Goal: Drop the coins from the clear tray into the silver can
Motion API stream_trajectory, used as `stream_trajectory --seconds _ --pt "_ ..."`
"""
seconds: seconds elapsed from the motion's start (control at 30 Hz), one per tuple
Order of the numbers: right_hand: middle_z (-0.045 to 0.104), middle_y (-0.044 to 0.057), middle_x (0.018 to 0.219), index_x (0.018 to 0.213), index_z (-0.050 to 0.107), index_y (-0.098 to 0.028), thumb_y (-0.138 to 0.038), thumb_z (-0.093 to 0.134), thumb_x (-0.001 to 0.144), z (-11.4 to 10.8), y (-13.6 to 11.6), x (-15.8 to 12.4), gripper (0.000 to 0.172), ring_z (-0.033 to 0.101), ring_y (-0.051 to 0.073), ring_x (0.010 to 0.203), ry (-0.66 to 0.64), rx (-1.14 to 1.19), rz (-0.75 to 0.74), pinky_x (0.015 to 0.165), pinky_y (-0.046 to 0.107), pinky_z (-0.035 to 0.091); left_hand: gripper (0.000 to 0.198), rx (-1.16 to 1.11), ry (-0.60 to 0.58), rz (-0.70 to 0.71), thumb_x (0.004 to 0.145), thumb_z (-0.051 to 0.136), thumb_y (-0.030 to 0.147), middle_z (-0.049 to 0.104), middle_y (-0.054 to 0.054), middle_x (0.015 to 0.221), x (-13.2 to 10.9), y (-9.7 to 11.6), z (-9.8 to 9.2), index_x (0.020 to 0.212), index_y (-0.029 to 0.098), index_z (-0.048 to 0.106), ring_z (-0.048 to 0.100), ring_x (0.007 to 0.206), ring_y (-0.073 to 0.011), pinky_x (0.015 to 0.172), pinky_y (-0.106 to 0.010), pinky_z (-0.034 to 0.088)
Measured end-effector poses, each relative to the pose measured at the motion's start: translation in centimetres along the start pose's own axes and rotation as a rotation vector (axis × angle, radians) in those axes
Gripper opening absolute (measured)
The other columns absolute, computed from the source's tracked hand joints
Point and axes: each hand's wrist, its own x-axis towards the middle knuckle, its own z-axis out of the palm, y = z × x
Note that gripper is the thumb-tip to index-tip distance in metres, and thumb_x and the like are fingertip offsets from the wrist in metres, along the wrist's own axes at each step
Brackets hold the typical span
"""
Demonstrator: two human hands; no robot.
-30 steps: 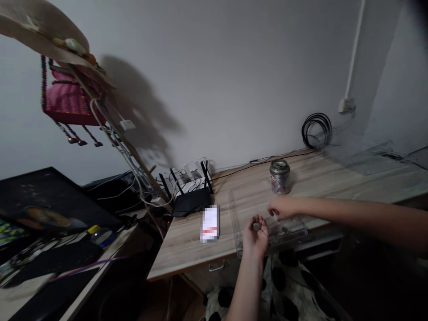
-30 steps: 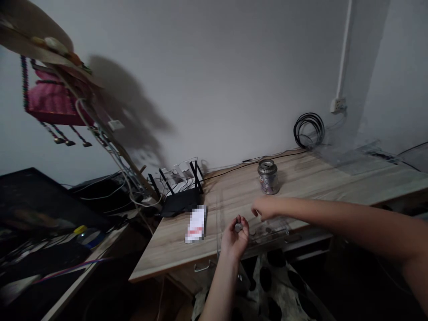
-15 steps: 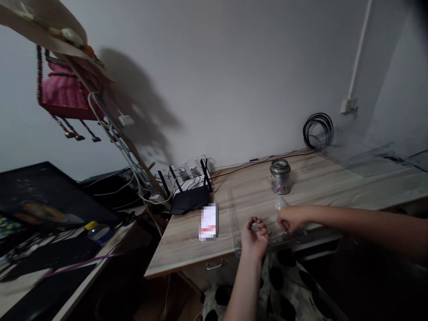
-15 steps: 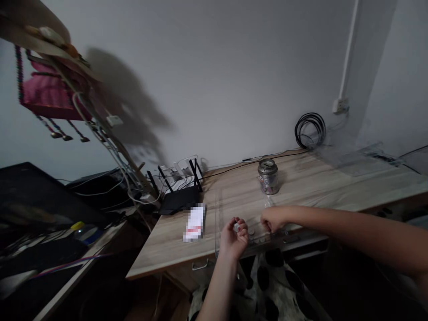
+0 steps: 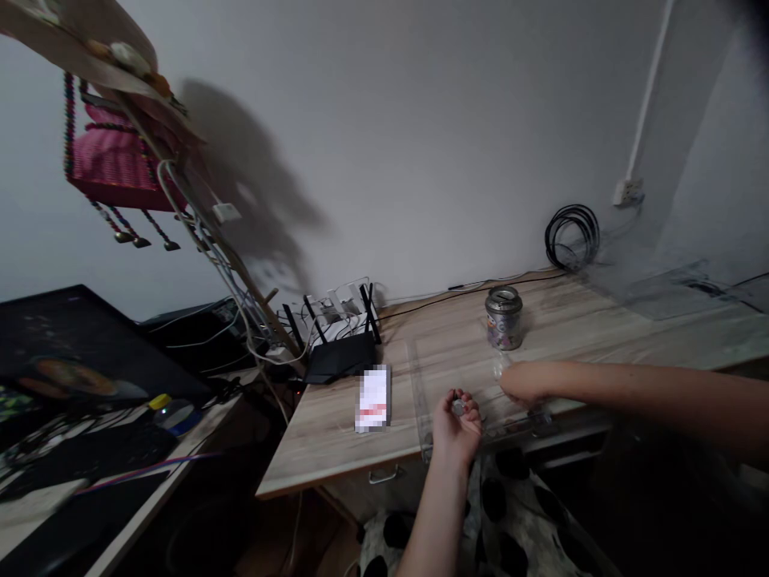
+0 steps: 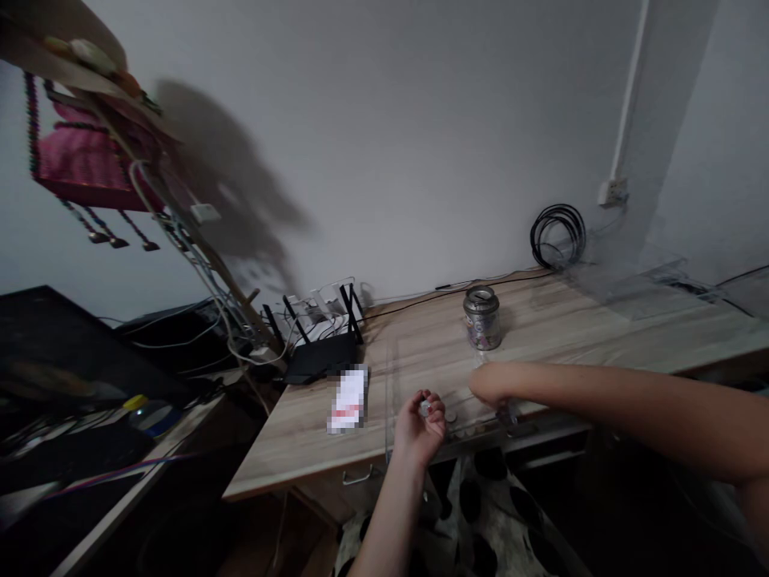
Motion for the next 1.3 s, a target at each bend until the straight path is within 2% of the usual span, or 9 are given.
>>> stream_trajectory --seconds 0.17,0.4,0.53,0.63,0.77,0.87,1.0,1.17,1.3 --pt "0.042 0.000 0.036 0.031 0.043 -0.015 -0.001 0.065 0.035 -0.2 -0.8 0.7 0.026 0.051 0.021 0.057 -0.012 -0.029 0.011 0.061 0.033 0.038 0.012 -0.023 0.014 0.000 0.077 0.042 0.013 0.040 0.001 0.060 0.2 -0.1 0.0 0.066 0.012 0.046 0.036 0.045 -0.0037 0.037 -0.012 0.024" --pt "0.039 -0.002 0.033 0.037 0.052 -0.016 -0.005 0.060 0.042 0.4 -0.1 0.3 0.014 0.048 0.016 0.053 -0.030 0.052 -0.016 0.057 0.029 0.036 0.013 -0.015 0.041 0.005 0.077 0.042 0.012 0.042 0.000 0.058 0.2 0.0 0.1 0.065 0.012 0.048 0.038 0.044 -0.0038 0.036 -0.012 0.028" --pt "0.043 -0.003 0.035 0.045 0.059 -0.015 -0.008 0.063 0.044 0.1 0.4 0.1 0.008 0.046 0.013 0.050 -0.077 0.100 -0.010 0.055 0.026 0.034 0.015 0.004 0.119 0.039 0.074 0.043 0.004 0.053 -0.005 0.069 0.5 -0.2 0.3 0.079 0.008 0.056 0.053 0.055 -0.0064 0.047 -0.014 0.045" --pt "0.052 -0.001 0.045 0.057 0.065 -0.014 -0.016 0.066 0.050 -1.4 0.4 -0.4 0.007 0.047 0.012 0.051 0.046 0.178 0.009 0.053 0.024 0.033 0.022 0.023 0.123 0.067 0.072 0.041 0.001 0.058 -0.012 0.082 0.9 -0.5 0.3 0.086 0.004 0.058 0.061 0.071 -0.0123 0.062 -0.022 0.053" --pt "0.062 0.002 0.065 0.078 0.068 -0.014 -0.025 0.059 0.064 -4.1 0.3 -0.7 0.020 0.051 0.012 0.058 0.346 0.412 -0.111 0.054 0.021 0.035 0.021 0.026 0.107 0.039 0.074 0.040 0.009 0.060 -0.015 0.084 1.3 -0.9 0.5 0.084 0.004 0.058 0.063 0.080 -0.0203 0.063 -0.032 0.055" --pt "0.063 0.003 0.067 0.083 0.068 -0.015 -0.026 0.060 0.065 -4.6 0.3 -0.3 0.023 0.052 0.014 0.062 0.380 0.440 -0.166 0.057 0.022 0.037 0.021 -0.029 0.106 0.065 0.077 0.037 0.009 0.060 -0.013 0.083 1.2 -0.9 0.9 0.084 0.006 0.056 0.063 0.081 -0.0189 0.064 -0.031 0.056" --pt "0.063 0.003 0.063 0.080 0.069 -0.014 -0.019 0.062 0.059 -1.9 0.6 0.4 0.023 0.051 0.014 0.058 0.326 0.422 -0.152 0.055 0.022 0.036 0.022 -0.041 0.148 0.108 0.077 0.037 0.005 0.059 -0.011 0.082 0.4 -0.2 0.8 0.089 0.006 0.056 0.062 0.076 -0.0138 0.065 -0.026 0.057" --pt "0.060 -0.001 0.061 0.081 0.069 -0.013 -0.017 0.059 0.055 2.8 1.1 1.1 0.028 0.050 0.011 0.055 0.073 0.539 -0.163 0.051 0.020 0.035 0.022 -0.051 0.124 0.115 0.077 0.038 0.007 0.058 -0.012 0.083 -0.2 0.9 0.4 0.089 0.005 0.056 0.063 0.074 -0.0148 0.065 -0.028 0.056" --pt "0.058 -0.002 0.058 0.078 0.069 -0.011 -0.022 0.061 0.055 3.9 1.3 1.4 0.027 0.049 0.010 0.055 0.069 0.632 -0.144 0.050 0.019 0.035 0.024 -0.060 0.133 0.120 0.077 0.037 0.006 0.058 -0.013 0.084 -0.4 1.0 0.5 0.090 0.004 0.056 0.063 0.075 -0.0148 0.066 -0.028 0.056"
